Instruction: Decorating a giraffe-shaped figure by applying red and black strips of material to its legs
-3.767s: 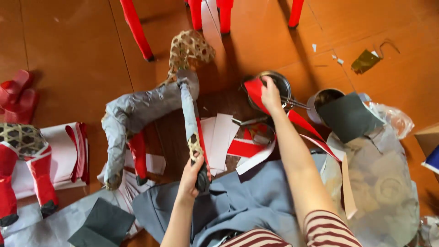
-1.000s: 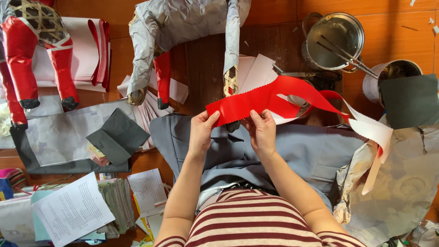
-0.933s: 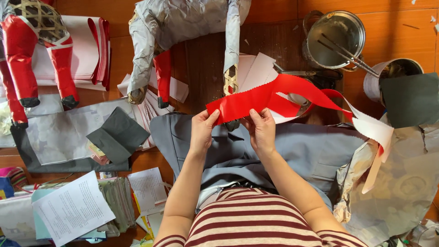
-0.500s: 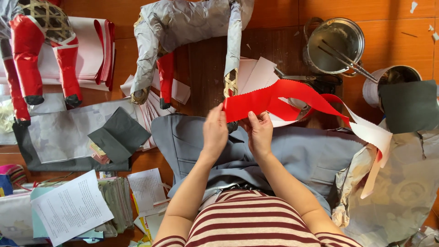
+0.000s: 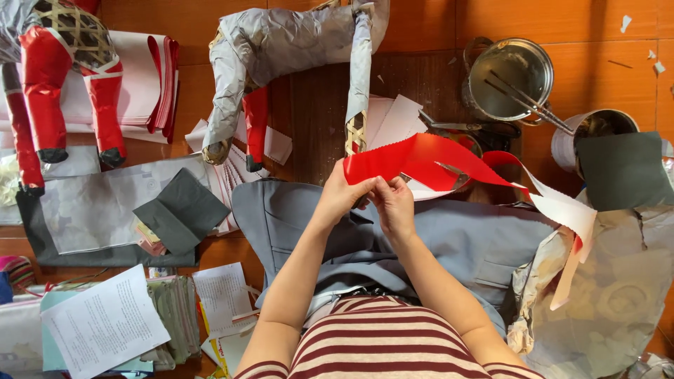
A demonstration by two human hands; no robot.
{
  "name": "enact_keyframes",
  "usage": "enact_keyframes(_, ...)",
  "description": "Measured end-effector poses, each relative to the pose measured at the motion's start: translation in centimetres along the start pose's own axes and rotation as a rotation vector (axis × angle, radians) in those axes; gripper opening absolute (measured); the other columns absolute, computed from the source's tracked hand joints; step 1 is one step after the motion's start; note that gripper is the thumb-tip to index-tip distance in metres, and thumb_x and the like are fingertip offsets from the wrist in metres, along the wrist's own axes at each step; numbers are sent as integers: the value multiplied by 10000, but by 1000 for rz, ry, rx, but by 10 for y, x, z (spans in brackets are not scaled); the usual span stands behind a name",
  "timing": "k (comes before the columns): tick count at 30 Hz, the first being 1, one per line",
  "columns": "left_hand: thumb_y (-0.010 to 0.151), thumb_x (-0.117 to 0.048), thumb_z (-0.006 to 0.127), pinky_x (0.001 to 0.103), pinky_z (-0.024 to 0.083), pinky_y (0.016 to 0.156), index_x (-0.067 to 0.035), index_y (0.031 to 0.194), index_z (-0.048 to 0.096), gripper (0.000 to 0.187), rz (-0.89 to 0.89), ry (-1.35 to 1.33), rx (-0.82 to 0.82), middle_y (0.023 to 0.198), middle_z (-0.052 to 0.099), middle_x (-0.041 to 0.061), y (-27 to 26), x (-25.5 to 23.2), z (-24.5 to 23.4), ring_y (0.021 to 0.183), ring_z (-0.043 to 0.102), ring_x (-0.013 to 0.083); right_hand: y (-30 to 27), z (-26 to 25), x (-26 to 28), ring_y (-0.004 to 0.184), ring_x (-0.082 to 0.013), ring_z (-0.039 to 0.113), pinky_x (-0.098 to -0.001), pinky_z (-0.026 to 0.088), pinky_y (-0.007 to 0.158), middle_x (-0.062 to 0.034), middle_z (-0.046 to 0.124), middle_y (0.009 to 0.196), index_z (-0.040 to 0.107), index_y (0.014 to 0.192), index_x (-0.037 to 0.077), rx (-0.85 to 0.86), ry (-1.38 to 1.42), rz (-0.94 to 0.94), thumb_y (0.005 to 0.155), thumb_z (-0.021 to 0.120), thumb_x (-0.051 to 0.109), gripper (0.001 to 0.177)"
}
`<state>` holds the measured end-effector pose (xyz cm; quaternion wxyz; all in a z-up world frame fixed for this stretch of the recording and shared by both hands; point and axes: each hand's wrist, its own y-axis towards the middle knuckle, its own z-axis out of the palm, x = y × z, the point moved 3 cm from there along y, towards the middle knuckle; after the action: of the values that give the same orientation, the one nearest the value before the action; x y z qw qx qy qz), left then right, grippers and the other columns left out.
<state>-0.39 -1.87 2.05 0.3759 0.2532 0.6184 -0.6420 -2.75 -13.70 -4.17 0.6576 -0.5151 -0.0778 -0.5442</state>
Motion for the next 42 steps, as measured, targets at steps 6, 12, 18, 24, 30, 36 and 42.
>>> enact_keyframes(6, 737, -157, 802, 301, 536, 282, -35, 1208, 524, 560, 13, 127, -156, 757, 656, 234, -11, -17, -2, 420, 653, 287, -2, -19, 25, 473, -110, 548, -212, 403, 366, -82, 592, 580, 607, 770, 52, 70, -499, 94, 915, 718, 398, 391)
enact_keyframes(12, 754, -89, 672, 386, 534, 331, -55, 1306, 486, 584, 1, 226, -162, 814, 669, 274, -14, -17, 1, 494, 668, 348, 8, 47, 38, 627, -232, 600, -355, 567, 657, -143, 582, 638, 492, 1364, 31, 453, -696, 21, 1037, 473, 333, 446)
enact_keyframes(18, 838, -101, 680, 373, 603, 388, 24, 1360, 258, 682, 48, 4, 145, 863, 610, 322, -9, -22, 0, 454, 648, 332, 27, 64, 39, 524, -186, 664, -339, 557, 456, -89, 658, 636, 658, 820, 50, 359, -733, 365, 800, 790, 450, 421)
enact_keyframes(24, 1051, -391, 365, 470, 558, 384, 21, 1161, 328, 428, 131, -52, 154, 601, 577, 352, -39, -33, 9, 465, 634, 387, 39, 32, 1, 913, -271, 604, -425, 478, 871, -118, 672, 949, 682, 1051, 40, 405, -475, 403, 824, 727, 350, 387)
enact_keyframes(30, 876, -652, 244, 448, 475, 816, -206, 1564, -59, 875, -1, 471, -52, 1096, 614, 336, -33, -6, -2, 875, 651, 461, 30, 59, 20, 664, -335, 633, -433, 504, 586, -202, 670, 775, 701, 1014, 22, 277, -583, 460, 752, 653, 251, 351)
enact_keyframes(36, 914, -481, 561, 435, 449, 964, -326, 1534, 104, 786, 514, 383, -369, 1509, 341, 216, -9, 8, -28, 1250, 515, 400, 33, 64, 11, 737, -322, 659, -407, 537, 638, -164, 696, 848, 673, 1055, 20, 399, -386, 566, 832, 671, 237, 311)
enact_keyframes(42, 884, 39, 596, 360, 461, 1063, -5, 1350, 492, 479, 1165, 282, -703, 1346, 573, 177, -29, -126, -33, 1233, 579, 292, -10, 90, 48, 609, -341, 644, -432, 564, 622, -270, 678, 805, 266, 1432, 73, 407, -734, 185, 973, 485, 277, 548)
